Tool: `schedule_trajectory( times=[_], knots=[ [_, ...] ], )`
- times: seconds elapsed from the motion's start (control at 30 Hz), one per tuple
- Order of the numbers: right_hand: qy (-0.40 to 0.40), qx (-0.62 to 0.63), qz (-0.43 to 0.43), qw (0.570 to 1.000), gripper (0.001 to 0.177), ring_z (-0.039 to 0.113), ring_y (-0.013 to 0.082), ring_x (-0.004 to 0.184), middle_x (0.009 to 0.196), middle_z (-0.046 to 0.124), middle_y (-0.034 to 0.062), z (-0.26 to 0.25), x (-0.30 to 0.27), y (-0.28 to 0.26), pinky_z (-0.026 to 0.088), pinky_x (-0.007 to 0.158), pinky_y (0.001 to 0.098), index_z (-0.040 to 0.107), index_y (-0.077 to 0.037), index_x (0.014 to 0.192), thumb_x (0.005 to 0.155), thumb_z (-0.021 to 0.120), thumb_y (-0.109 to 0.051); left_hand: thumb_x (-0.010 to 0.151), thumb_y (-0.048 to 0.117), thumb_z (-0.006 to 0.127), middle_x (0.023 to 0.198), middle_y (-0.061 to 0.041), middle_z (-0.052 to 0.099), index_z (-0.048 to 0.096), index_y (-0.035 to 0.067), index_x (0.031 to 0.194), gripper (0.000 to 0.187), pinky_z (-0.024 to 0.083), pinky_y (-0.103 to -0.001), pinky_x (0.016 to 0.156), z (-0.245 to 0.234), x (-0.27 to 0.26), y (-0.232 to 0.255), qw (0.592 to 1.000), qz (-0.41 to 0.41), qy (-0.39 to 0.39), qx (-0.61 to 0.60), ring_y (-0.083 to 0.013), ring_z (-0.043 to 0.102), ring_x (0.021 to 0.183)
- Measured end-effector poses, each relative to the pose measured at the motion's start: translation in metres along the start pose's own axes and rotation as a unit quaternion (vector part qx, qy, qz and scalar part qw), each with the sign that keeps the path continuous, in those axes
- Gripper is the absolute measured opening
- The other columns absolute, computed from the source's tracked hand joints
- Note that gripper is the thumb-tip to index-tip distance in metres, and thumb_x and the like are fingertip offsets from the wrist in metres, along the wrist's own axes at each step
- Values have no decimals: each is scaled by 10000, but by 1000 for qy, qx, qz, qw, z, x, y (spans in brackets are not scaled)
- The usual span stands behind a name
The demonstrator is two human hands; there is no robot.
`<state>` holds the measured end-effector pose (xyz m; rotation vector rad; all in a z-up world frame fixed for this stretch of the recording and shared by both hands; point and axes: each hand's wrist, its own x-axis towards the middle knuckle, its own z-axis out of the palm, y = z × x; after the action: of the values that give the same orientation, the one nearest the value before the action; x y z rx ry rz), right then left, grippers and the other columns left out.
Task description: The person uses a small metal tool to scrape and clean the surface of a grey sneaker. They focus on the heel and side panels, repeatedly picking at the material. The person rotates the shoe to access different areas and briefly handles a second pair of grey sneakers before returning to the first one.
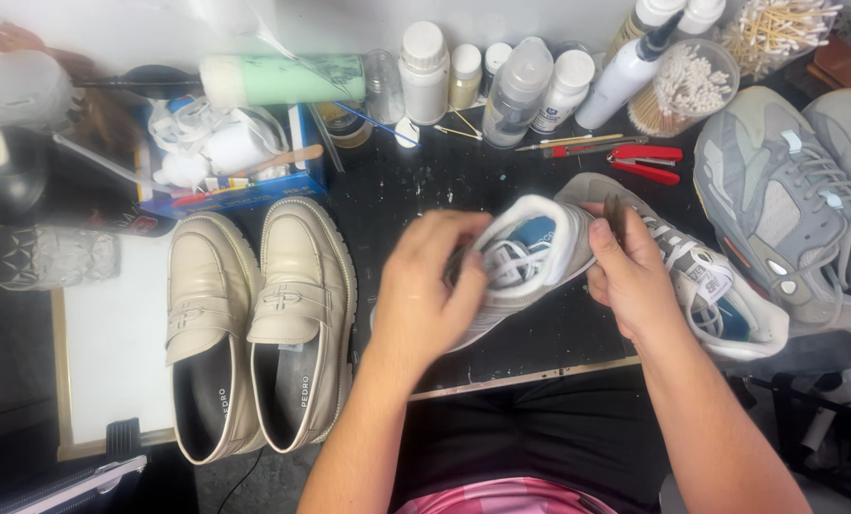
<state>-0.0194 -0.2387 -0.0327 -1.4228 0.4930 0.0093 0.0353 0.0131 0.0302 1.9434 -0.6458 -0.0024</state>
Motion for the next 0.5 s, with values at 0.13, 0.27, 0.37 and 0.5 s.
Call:
schedule_trajectory(
  times=[0.13,0.27,0.37,0.5],
  knots=[
    [21,-54,25,998,432,315,24,423,782,496,-30,2,-3,-4,230,362,223,546,-70,1305,1031,528,-403,859,368,745,1023,-142,748,699,20,1103,427,472,-472,831,28,7,23,983,62,-4,173,-350,683,955],
    [28,-97,35,994,414,356,50,459,756,502,20,1,-6,-4,267,396,239,553,-52,1278,1043,529,-392,974,368,701,839,-116,716,702,56,1054,322,508,-452,794,47,29,23,981,58,-87,166,-324,694,846],
    [17,-190,-6,982,408,467,77,580,755,524,66,-13,-19,-6,370,509,240,577,-40,1311,1076,482,-359,957,377,678,766,-123,710,739,70,1130,357,506,-418,673,33,53,-2,982,16,-178,57,-326,698,733],
    [-65,-219,-146,962,381,532,90,792,877,565,40,-29,-38,-19,458,733,256,541,-64,1422,1102,447,-249,979,371,663,773,-151,690,772,90,1082,318,501,-405,659,23,88,-28,931,-83,-346,-84,-346,648,741]
  ],
)
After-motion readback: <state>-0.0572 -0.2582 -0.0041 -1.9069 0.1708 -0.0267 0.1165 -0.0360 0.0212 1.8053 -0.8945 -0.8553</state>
